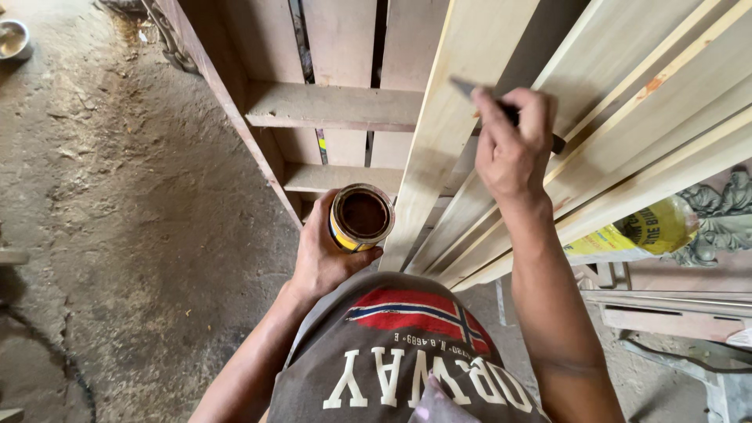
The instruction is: The person applies a brown wood stain to several vertical wooden planks using a small brush. They repeatedly dip the brush into a can and apply the stain in sections along the planks.
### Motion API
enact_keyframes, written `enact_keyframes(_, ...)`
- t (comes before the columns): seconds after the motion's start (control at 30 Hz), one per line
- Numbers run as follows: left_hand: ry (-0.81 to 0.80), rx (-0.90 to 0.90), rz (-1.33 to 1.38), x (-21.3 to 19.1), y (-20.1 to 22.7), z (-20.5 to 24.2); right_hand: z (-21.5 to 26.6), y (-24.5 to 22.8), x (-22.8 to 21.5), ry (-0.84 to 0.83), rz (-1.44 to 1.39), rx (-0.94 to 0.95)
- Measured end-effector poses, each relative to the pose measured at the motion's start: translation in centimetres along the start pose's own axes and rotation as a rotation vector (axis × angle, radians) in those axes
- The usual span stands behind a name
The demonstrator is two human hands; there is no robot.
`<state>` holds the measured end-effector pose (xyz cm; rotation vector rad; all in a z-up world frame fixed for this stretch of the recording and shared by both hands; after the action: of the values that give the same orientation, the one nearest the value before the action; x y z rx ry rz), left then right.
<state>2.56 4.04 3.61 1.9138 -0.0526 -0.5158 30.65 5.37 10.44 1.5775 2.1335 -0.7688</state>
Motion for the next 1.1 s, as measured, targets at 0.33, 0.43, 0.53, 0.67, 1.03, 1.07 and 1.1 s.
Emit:
enact_keyframes(0.33, -0.034, 0.028, 0.03, -0.1, 0.6, -1.4, -3.3, 1.7, -1.7, 0.115, -0.016, 0.06)
enact_keyframes(0.43, -0.04, 0.031, 0.025, -0.1, 0.5, -1.4, -4.7, 1.6, -1.3, 0.124, -0.008, 0.033)
enact_keyframes(0.53, -0.051, 0.014, 0.058, 0.0, 0.3, -1.2, -5.2, 1.6, -1.0, 0.122, -0.023, 0.004)
enact_keyframes(0.67, -0.034, 0.022, 0.086, -0.3, -0.1, -1.2, -5.3, 2.2, -1.0, 0.081, -0.054, 0.056)
enact_keyframes(1.03, -0.027, 0.065, 0.017, -1.3, 0.8, -1.9, -6.2, 2.4, -1.4, 0.086, -0.12, 0.092)
enact_keyframes(1.07, -0.032, 0.098, 0.011, -1.5, 1.1, -2.1, -6.6, 2.6, -1.7, 0.109, -0.116, 0.103)
enact_keyframes(1.1, -0.034, 0.094, 0.014, -1.6, 1.3, -2.3, -7.1, 2.9, -2.3, 0.133, -0.113, 0.116)
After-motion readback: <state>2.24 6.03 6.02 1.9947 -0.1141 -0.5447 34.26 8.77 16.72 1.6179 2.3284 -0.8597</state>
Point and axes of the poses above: each hand's wrist, its own z-axis away from the middle knuckle, its own x-axis out of the palm, y = z × x, the point moved 4 cm from there along -z, towards the middle knuckle, and after that the axes turned 9 degrees about x, right-handed, at the moved point
